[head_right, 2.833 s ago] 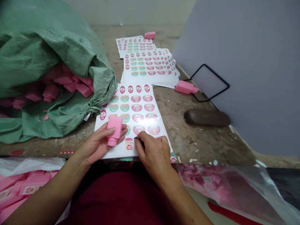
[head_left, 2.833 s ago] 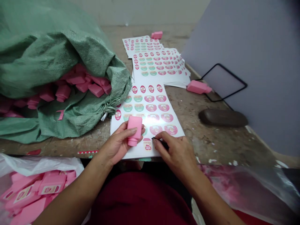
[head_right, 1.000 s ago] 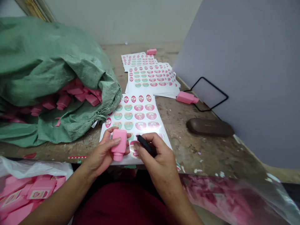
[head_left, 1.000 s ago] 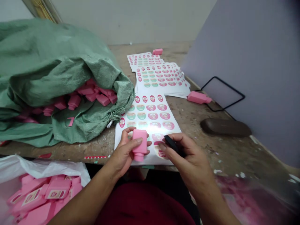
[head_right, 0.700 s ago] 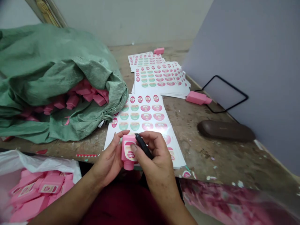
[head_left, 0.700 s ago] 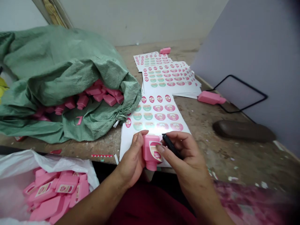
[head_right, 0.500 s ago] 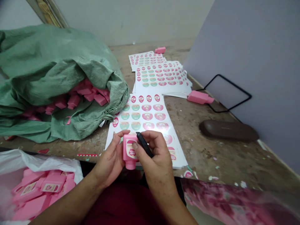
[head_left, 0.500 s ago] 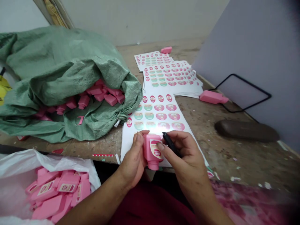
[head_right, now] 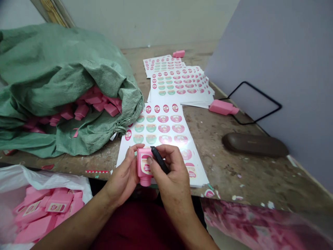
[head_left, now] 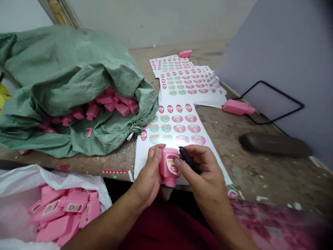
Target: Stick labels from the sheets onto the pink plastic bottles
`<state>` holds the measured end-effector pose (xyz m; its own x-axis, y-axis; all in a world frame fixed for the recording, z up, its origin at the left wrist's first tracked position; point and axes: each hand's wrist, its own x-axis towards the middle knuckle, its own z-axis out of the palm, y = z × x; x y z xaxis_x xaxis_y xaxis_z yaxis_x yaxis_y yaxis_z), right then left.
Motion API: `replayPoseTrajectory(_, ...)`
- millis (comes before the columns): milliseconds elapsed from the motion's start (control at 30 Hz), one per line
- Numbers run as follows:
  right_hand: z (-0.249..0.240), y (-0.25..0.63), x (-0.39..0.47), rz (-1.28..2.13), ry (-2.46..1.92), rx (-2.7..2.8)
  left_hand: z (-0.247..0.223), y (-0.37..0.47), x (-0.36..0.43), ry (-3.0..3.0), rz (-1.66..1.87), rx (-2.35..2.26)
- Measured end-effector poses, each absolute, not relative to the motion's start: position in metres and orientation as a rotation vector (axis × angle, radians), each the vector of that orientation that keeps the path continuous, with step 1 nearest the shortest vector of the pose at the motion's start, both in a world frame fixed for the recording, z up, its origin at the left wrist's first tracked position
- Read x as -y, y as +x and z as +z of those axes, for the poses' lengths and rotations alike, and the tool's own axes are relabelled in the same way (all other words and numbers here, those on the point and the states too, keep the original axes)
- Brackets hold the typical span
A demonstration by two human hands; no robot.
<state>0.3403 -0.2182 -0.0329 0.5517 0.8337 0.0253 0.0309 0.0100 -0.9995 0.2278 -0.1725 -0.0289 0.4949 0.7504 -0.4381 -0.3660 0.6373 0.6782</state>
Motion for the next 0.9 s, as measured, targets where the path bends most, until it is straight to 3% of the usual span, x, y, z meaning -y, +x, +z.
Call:
replayPoseTrajectory(200, -0.034, 0.337, 0.219, 0.629, -1.5, 0.908, -0.03, 0.225, 0.174, 0.628, 0.674, -0.84)
replayPoseTrajectory(400, -0.039, 0.35, 0.222, 0.187, -1.723, 1.235, -0.029, 0.224, 0.173, 0.595, 0.683, -0.834)
replayPoseTrajectory(667, -0.037, 0.356, 0.216, 0.773, -1.514, 0.972, -0.023, 0.219, 0.173, 0.569, 0.606, -0.746)
replayPoseTrajectory(900, -0.038, 0.356, 0.203, 0.719, -1.545, 0.947, -0.02, 0.198, 0.17, 0.68, 0.485, -0.804)
